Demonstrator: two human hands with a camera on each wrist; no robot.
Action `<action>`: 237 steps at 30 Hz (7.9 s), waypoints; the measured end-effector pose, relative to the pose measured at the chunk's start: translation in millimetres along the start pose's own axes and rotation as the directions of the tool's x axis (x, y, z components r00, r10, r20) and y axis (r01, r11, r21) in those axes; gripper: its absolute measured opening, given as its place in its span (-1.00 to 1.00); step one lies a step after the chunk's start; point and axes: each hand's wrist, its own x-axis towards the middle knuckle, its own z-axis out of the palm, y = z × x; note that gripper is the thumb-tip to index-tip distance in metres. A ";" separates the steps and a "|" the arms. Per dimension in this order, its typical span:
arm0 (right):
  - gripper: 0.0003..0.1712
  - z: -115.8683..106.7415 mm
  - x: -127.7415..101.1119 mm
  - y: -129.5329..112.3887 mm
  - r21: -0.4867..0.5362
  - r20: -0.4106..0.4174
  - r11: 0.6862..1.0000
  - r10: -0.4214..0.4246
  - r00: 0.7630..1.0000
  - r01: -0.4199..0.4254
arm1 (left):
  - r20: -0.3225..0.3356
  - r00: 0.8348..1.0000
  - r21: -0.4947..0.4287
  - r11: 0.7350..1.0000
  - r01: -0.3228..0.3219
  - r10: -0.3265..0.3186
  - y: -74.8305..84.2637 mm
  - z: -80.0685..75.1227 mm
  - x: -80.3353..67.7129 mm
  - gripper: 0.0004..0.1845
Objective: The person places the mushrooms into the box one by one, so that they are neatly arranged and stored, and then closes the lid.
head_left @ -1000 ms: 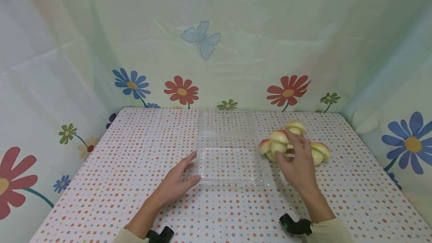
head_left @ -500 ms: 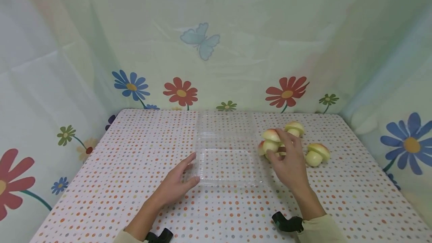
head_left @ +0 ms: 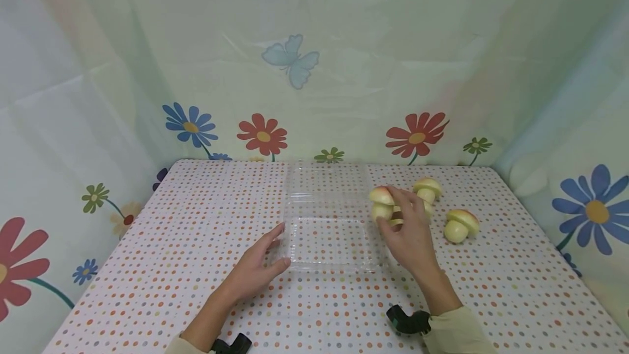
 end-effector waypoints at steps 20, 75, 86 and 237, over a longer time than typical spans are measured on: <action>-0.21 13.8 2.8 -10.6 0.004 0.065 1.000 -0.008 0.998 0.008 | -0.003 1.000 0.006 1.000 -0.012 0.012 0.9 -0.8 -0.5 -0.17; -0.22 43.0 11.6 -23.7 0.019 0.214 0.990 -0.144 0.966 0.143 | 0.026 1.000 0.013 1.000 0.003 -0.004 0.7 -0.8 -1.2 -0.19; -0.25 51.2 14.4 -30.0 -0.019 0.272 0.985 -0.158 0.949 0.169 | 0.034 0.999 0.008 1.000 -0.002 0.002 -1.5 -0.9 0.5 -0.18; -0.15 75.4 24.5 -70.1 -0.129 0.430 0.983 -0.065 0.901 0.133 | 0.026 0.999 0.017 0.999 -0.040 0.040 -3.3 -2.6 -1.0 -0.17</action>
